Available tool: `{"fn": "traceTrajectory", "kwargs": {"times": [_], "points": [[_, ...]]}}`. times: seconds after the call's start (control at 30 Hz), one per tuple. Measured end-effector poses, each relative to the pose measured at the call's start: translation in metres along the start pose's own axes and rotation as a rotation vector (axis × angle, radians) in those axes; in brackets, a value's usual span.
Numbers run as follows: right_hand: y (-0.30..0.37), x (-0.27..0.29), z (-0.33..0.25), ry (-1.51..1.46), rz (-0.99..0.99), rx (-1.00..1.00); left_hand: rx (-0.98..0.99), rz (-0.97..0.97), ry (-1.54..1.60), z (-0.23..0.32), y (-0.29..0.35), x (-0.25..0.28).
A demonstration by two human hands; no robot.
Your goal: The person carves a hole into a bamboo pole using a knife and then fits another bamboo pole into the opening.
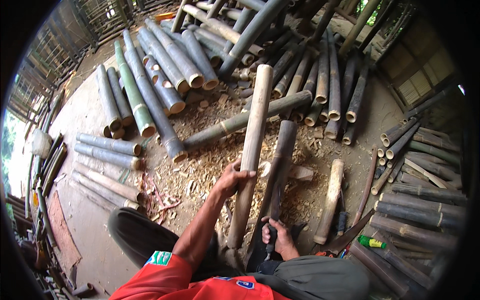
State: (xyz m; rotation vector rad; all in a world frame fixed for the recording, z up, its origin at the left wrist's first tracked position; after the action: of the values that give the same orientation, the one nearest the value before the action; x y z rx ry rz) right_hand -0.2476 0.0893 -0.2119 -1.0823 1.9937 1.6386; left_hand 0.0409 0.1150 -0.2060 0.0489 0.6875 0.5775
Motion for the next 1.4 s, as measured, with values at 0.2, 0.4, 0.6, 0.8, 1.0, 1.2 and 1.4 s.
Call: {"fn": "traceTrajectory", "kwargs": {"times": [0.2, 0.4, 0.6, 0.8, 1.0, 1.2, 1.4], "points": [[0.004, -0.001, -0.002, 0.000, -0.003, 0.007, 0.020, -0.153, 0.065, 0.006, 0.006, -0.018], [0.004, -0.002, -0.001, -0.008, -0.011, -0.001, 0.082, -0.255, 0.148, 0.001, 0.007, -0.013], [0.001, 0.001, 0.002, 0.000, -0.052, 0.003, 0.124, -0.281, 0.167, 0.005, 0.010, -0.008], [0.002, -0.002, -0.001, 0.017, -0.019, -0.001, 0.151, -0.299, 0.183, 0.005, 0.009, -0.011], [0.002, 0.003, -0.002, -0.012, -0.053, 0.013, 0.064, -0.280, 0.097, 0.006, 0.003, -0.014], [-0.001, 0.022, 0.012, -0.059, 0.097, -0.100, -0.275, -0.071, -0.050, 0.040, -0.023, -0.012], [0.003, -0.002, 0.000, 0.006, 0.030, -0.016, -0.081, 0.208, 0.300, 0.050, -0.013, 0.016]]}}
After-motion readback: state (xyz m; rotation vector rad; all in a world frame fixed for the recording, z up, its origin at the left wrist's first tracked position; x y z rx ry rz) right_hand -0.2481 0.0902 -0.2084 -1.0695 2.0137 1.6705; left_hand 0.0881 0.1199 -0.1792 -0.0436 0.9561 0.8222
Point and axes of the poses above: each hand's wrist, its own y-axis away from the middle knuckle, its own x-axis out of the back of the hand, z = x × y, the point moved 2 cm from there along -y, towards the middle knuckle, and after that the axes turned 10 degrees about -x, right-handed, at the moved point
